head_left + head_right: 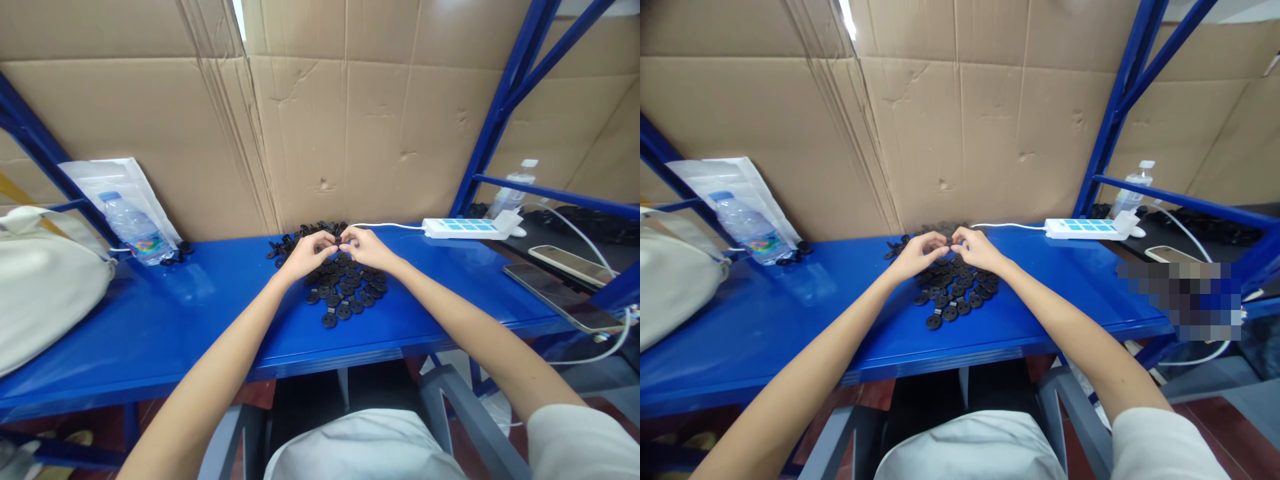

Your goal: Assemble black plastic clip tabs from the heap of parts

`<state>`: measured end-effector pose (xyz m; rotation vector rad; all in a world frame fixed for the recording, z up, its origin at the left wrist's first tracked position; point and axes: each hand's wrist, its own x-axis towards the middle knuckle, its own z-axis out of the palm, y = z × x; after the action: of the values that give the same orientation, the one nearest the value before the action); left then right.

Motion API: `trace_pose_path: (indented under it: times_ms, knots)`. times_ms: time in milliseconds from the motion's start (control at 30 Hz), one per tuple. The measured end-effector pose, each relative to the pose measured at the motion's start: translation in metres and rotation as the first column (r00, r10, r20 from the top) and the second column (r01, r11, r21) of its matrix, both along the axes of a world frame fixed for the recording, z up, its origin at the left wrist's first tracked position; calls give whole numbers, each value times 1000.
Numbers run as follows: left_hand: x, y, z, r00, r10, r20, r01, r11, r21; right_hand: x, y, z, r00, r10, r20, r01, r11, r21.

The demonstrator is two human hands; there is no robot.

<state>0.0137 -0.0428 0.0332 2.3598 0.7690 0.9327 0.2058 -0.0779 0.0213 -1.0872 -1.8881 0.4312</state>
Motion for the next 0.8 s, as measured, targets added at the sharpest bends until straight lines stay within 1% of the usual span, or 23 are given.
trace_pose_path:
  times_ms: [67,200,267,533,633,800]
  knots:
    - [0,0,0,1000,-11,-10,11,1000,-1,0,0,0,1000,14,-13,-14,1000,1]
    - [-2,0,2,999,14,-34,-13,999,44,0,-4,1,996,86,-16,-86,996,12]
    - [-2,-1,2,999,20,-48,-17,998,61,0,-4,1,995,102,-14,-102,995,4]
    - [-1,1,-2,999,-2,-33,4,999,42,0,0,-2,996,78,-48,-79,996,-32]
    - [-2,2,-2,999,-22,-44,24,999,45,-1,0,-3,994,91,-67,-95,994,-61]
    - [-3,1,0,998,3,-58,0,998,57,-2,-2,-2,991,107,-74,-111,993,-48]
